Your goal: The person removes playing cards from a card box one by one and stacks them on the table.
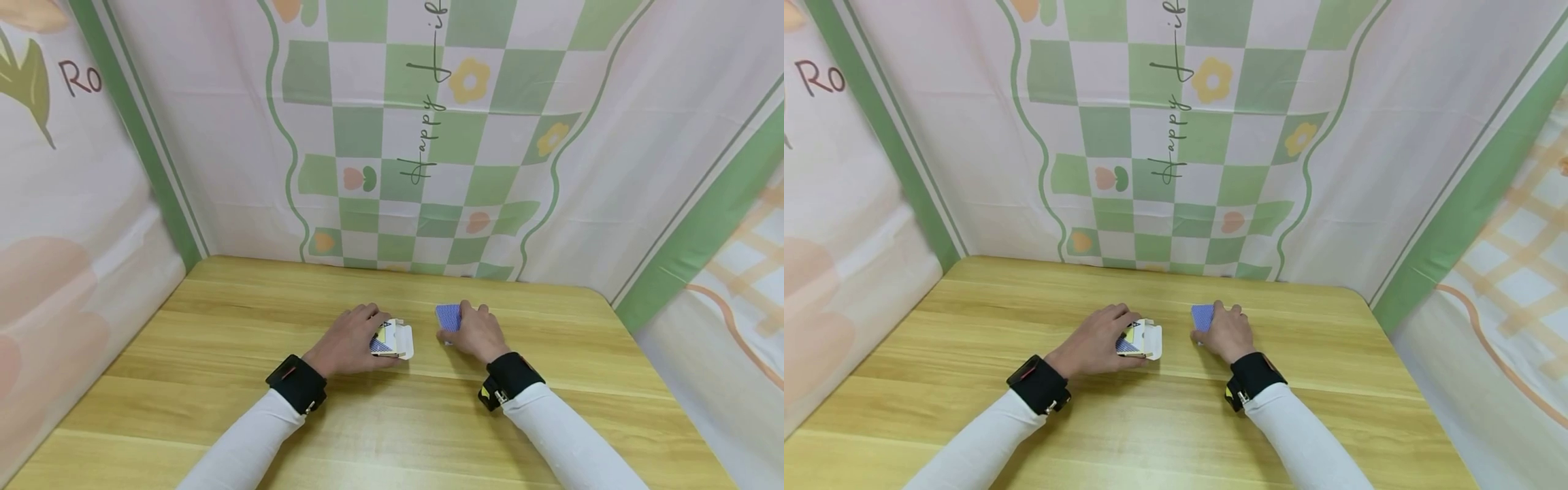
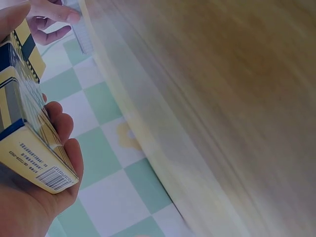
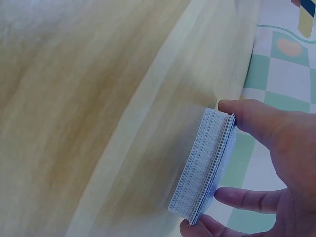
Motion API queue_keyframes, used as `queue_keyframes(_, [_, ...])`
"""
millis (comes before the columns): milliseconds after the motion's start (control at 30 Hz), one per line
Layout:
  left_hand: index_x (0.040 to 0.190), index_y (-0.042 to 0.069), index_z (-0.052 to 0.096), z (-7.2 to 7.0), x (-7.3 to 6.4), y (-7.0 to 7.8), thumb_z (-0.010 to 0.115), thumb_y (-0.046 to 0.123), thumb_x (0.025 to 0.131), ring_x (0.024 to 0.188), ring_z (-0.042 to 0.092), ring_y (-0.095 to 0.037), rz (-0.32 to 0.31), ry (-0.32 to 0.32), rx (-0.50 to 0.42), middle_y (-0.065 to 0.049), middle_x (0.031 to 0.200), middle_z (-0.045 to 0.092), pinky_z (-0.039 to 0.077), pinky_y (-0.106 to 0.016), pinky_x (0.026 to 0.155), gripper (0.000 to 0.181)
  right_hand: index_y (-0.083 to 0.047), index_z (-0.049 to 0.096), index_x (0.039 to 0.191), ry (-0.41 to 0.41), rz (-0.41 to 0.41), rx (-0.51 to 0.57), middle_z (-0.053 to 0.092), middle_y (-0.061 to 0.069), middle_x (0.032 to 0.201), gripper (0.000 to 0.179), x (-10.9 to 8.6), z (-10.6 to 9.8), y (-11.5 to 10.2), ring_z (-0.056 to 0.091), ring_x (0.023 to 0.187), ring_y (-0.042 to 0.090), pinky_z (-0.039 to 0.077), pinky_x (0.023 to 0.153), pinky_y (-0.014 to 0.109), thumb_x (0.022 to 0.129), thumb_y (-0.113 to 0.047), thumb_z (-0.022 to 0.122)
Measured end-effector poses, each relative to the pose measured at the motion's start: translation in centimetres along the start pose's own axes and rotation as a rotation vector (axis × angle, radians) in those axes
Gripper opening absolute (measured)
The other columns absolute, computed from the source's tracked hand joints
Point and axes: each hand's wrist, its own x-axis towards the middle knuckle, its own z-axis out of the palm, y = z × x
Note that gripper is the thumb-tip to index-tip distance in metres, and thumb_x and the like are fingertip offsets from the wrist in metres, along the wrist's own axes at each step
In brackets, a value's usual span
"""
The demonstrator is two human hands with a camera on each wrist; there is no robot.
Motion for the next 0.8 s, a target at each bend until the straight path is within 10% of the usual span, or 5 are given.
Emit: queue_keyframes(800, [0.123, 0.019, 0.053, 0.16, 0.18, 0.07, 0.061, 0.070, 0.068, 0.084, 0.042, -0.009, 0.002, 0.000, 0.009, 0.006, 0.100, 0.046, 0.035, -0.028, 0.068, 0.075, 0.012, 0.028, 0.131, 0.010, 0.020, -0.043, 0.047, 0.030, 0.105, 0.095, -0.11, -0.06, -0.10, 0.050, 0.090, 0.039, 0.043, 0.073, 0.047, 0.072, -0.050, 0.070])
